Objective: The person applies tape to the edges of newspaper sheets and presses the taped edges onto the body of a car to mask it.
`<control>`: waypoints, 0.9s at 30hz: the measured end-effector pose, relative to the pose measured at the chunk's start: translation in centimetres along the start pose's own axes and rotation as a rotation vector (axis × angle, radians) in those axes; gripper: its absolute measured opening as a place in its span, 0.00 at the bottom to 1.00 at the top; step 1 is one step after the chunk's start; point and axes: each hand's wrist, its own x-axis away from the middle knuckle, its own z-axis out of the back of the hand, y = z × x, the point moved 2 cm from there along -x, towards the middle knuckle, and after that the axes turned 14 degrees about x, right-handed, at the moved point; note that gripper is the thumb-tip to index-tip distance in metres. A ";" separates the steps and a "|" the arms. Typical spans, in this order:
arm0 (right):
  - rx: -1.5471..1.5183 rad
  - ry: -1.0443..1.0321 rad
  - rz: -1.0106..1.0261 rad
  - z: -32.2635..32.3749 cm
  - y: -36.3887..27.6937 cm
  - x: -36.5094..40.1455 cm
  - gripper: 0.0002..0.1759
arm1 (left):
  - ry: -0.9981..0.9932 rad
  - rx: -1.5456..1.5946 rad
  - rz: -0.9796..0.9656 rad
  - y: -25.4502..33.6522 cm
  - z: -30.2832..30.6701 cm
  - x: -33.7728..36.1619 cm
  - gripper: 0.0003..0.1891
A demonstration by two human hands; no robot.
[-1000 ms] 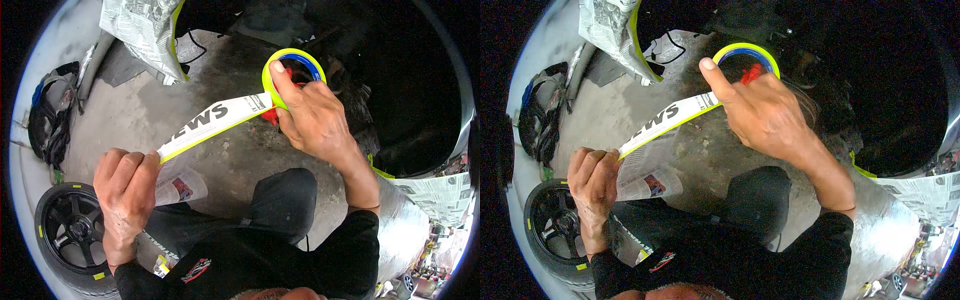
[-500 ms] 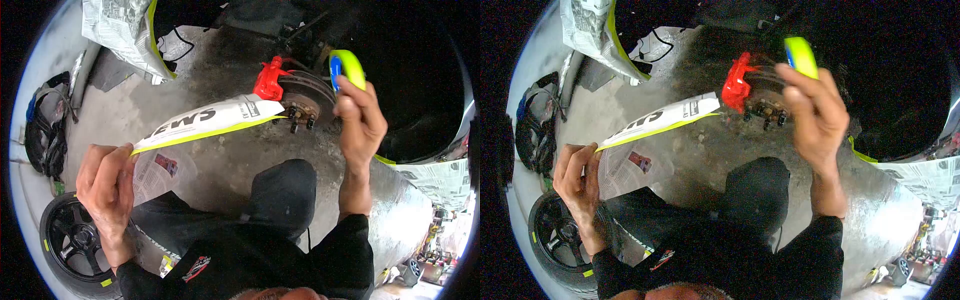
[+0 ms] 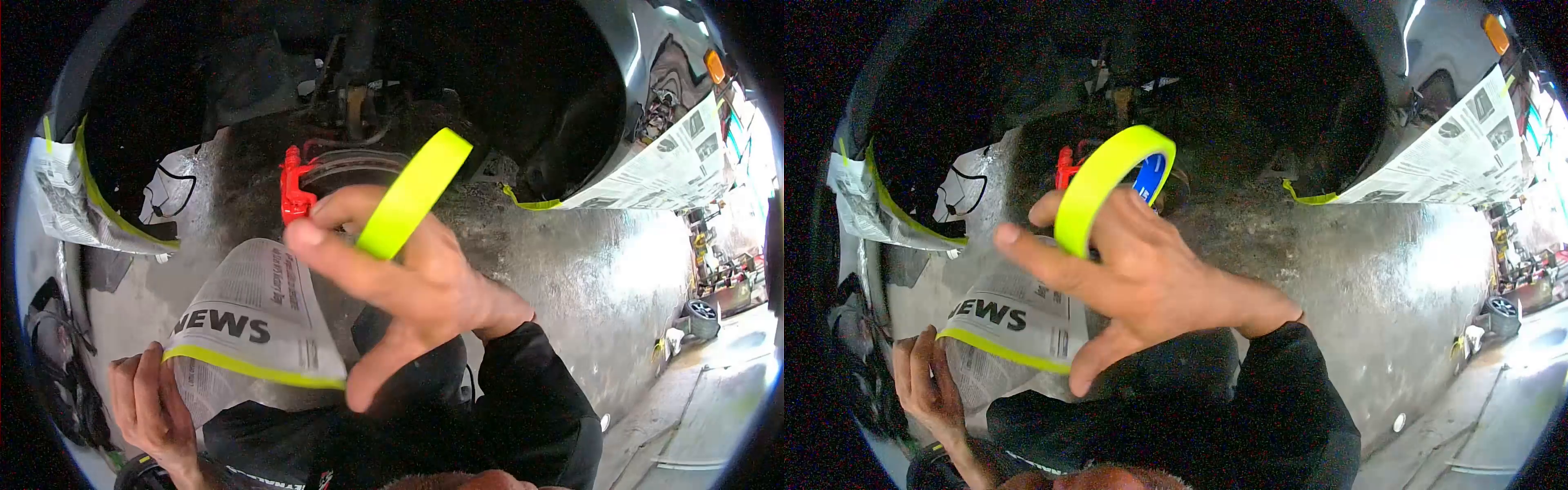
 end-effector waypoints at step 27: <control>0.336 0.058 -0.029 -4.2 1.7 -1.9 0.18 | -0.034 -0.135 -0.273 5.1 -5.6 -7.6 0.18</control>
